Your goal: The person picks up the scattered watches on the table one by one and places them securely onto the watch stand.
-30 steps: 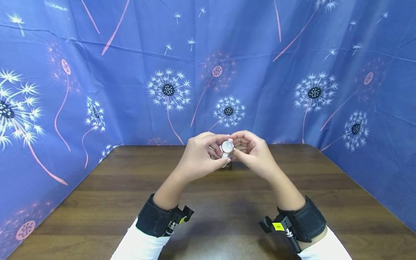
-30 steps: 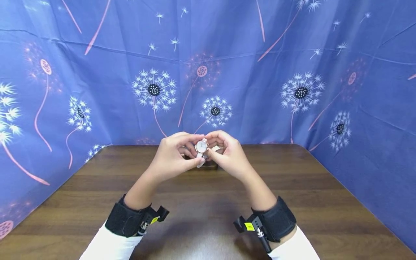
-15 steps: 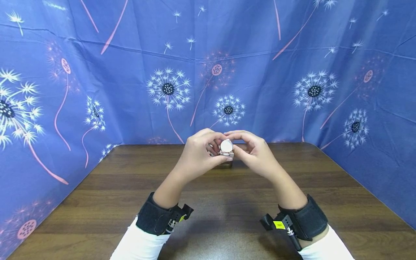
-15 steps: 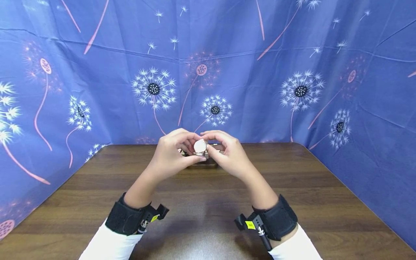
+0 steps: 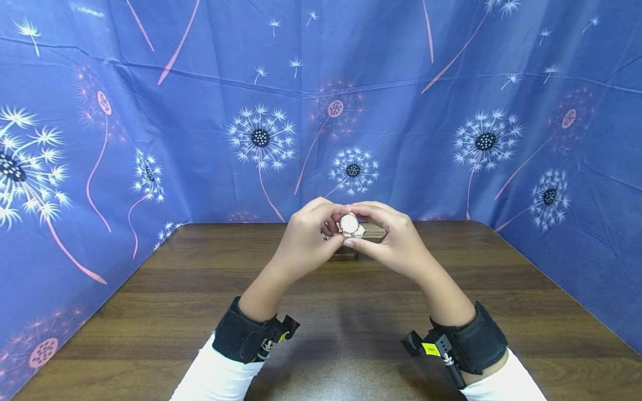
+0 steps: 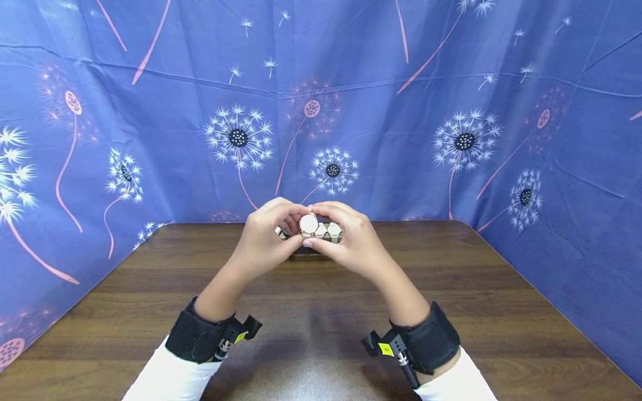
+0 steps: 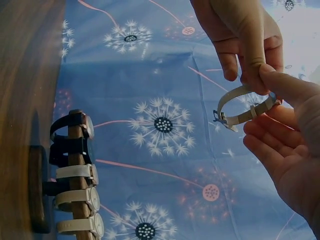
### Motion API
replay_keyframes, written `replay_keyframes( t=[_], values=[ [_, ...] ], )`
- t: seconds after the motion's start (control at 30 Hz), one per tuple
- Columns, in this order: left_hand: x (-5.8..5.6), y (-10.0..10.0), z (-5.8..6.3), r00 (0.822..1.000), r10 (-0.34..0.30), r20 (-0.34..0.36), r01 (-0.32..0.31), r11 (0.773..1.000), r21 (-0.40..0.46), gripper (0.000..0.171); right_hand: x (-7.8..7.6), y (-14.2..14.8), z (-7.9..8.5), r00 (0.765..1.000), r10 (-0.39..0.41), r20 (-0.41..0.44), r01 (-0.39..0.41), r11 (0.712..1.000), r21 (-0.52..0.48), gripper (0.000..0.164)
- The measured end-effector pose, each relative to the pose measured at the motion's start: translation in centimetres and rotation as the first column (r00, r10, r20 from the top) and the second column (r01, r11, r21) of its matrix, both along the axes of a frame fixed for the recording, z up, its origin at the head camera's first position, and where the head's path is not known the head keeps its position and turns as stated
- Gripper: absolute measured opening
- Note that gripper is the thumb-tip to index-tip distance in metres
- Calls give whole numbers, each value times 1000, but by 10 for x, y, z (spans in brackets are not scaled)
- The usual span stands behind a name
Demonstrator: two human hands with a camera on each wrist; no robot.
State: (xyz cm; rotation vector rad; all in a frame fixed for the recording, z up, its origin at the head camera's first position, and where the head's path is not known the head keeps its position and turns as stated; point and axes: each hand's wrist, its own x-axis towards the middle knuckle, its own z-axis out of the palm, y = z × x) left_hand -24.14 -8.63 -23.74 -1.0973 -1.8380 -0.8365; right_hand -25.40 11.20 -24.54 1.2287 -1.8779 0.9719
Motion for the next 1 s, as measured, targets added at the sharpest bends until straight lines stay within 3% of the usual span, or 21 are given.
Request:
replay_keyframes(
  t=[0.27,0.67,1.0],
  values=[
    [0,1,1,999,11,-50,-12,1000,-17,29,0,1,1,999,-25,-47,25,1000,0,48],
    [-1,2,-2,999,13,-46,-14,999,-34,27,-1,4,2,994,-23,-108,25,999,23,50],
    [0,2,-1,999,17,-52,-19,999,-49,32,-2,5,3,994,-7,-110,8,1000,9,47]
  ],
)
